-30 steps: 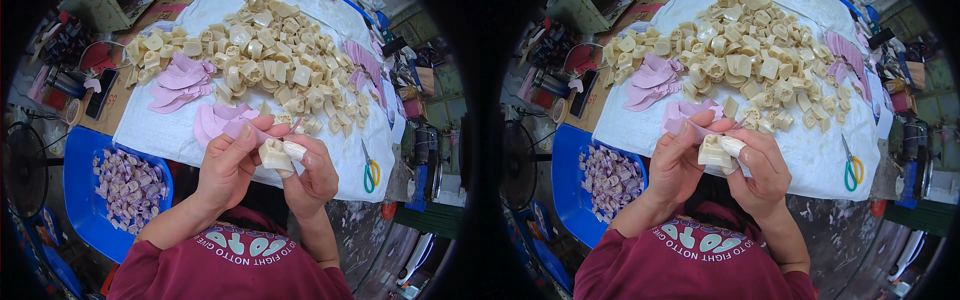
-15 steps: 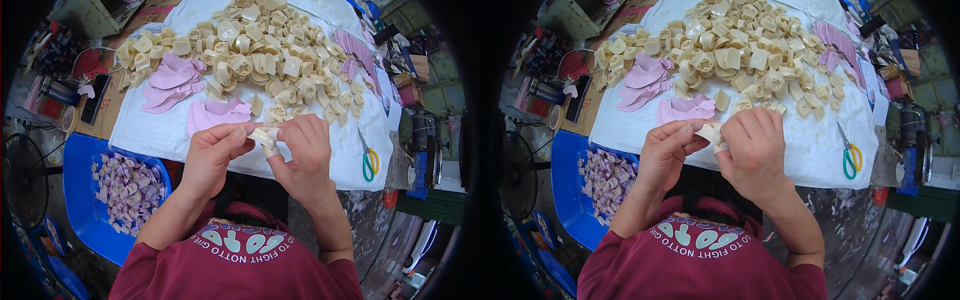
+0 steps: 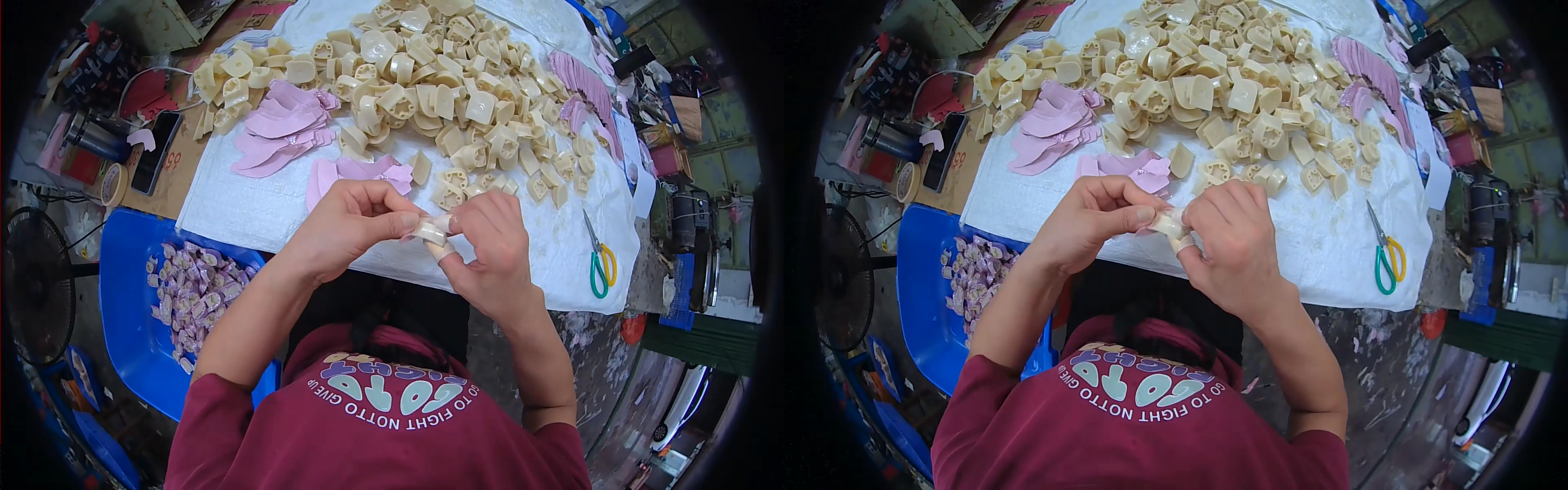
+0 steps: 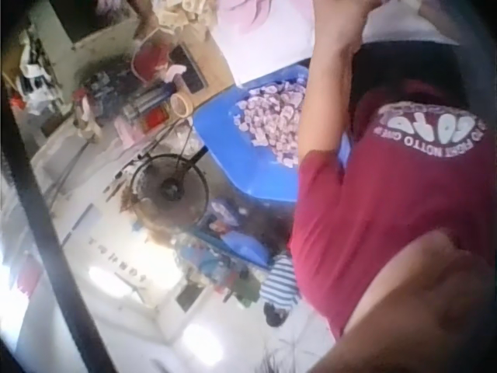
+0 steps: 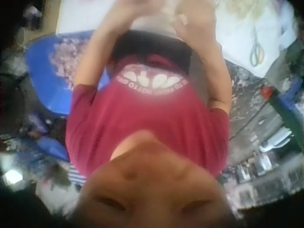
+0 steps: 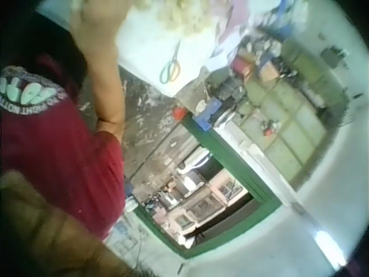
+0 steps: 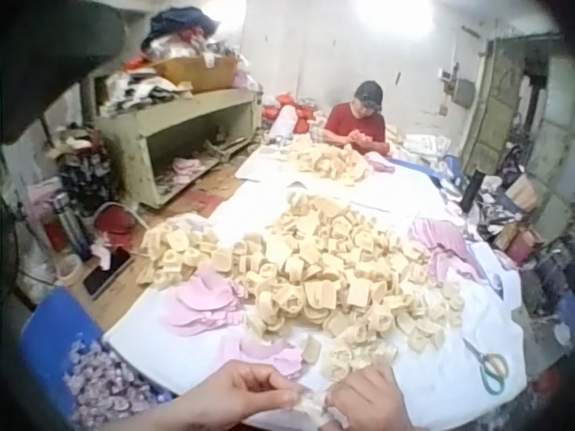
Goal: The person wraps small, beige, rectangular items individually in pink paper. They pick up a piece of paper, place the item on it, fold the paper around the item, and place the wrapped unit into a blue bin. The process is repeated continuously throughout the clip.
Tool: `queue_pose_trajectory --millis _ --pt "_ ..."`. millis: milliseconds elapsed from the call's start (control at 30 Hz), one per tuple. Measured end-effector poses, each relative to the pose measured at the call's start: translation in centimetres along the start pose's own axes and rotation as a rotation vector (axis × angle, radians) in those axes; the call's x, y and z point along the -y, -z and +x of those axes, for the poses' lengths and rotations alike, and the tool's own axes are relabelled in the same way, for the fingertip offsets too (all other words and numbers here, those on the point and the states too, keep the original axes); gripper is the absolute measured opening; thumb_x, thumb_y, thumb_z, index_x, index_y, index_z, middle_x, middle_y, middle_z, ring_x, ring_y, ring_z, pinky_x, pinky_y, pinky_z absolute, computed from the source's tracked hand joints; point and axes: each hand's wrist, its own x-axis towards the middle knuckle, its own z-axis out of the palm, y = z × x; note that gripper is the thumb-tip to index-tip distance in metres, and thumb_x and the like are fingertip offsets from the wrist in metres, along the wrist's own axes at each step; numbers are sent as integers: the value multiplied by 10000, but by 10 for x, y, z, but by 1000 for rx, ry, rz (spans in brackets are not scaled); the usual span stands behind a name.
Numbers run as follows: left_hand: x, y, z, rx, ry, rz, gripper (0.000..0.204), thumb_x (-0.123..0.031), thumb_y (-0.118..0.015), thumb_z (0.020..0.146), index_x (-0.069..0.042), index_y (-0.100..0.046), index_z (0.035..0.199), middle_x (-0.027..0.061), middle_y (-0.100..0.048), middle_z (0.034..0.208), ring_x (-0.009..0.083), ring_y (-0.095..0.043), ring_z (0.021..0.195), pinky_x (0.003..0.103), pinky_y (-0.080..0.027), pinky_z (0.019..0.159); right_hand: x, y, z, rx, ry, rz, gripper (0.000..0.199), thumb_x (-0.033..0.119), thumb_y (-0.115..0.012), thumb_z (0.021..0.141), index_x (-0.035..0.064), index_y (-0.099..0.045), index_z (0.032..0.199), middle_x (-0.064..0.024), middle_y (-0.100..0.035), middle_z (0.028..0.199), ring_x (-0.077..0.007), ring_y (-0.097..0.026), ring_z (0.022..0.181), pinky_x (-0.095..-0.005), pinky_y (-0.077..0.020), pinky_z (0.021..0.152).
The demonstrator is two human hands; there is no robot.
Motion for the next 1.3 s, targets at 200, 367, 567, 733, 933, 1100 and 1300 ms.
queue_pose_trajectory --millis 200,367,567,733,933,1100,1300 --pt "-18 11 11 209 88 256 77 -48 -686 806 -4 -629 778 55 -651 804 98 -595 742 243 -470 690 -2 -14 -4 7 23 114 223 31 -680 581 59 -498 707 -92 -499 709 -292 -493 718 -393 -368 687" --pt "-12 4 11 145 33 -14 165 -154 -686 838 -2 -673 902 36 -649 841 102 -593 759 233 -449 667 -5 -25 -18 -43 -425 624 157 63 -715 690 42 -571 748 -26 -581 736 -133 -538 721 -287 -417 677" --pt "9 -7 0 107 -239 -153 208 -102 -633 875 10 -673 1047 71 -613 993 123 -567 854 262 -460 729 3 -14 -17 -88 -651 888 147 85 -735 720 22 -618 783 17 -610 753 -50 -528 722 -227 -439 662" --pt "14 -26 0 -214 -757 506 117 -54 -552 908 16 -600 988 70 -562 983 126 -538 824 274 -460 717 12 -22 -12 -97 -720 846 144 81 -732 718 21 -609 764 12 -595 708 -48 -520 694 -229 -441 638" --pt "1 -17 0 1 -468 302 84 -52 -563 892 -1 -588 954 100 -528 1033 157 -551 851 269 -457 750 7 -11 -9 -6 -666 692 165 82 -741 715 14 -594 747 2 -582 699 -56 -516 693 -233 -440 625" --pt "10 -22 -3 -130 -493 356 60 -43 -561 909 -15 -596 950 69 -478 1142 103 -532 949 251 -454 789 3 -12 -6 -80 -604 686 163 81 -748 715 12 -608 764 -23 -610 743 -85 -550 694 -250 -456 632" --pt "7 -27 -12 -140 -635 50 163 75 -583 851 -16 -579 986 115 -412 1227 130 -516 1012 265 -458 841 3 5 4 -166 -174 278 445 114 -756 737 -26 -577 1119 -96 -615 1109 -164 -572 980 -299 -450 855"
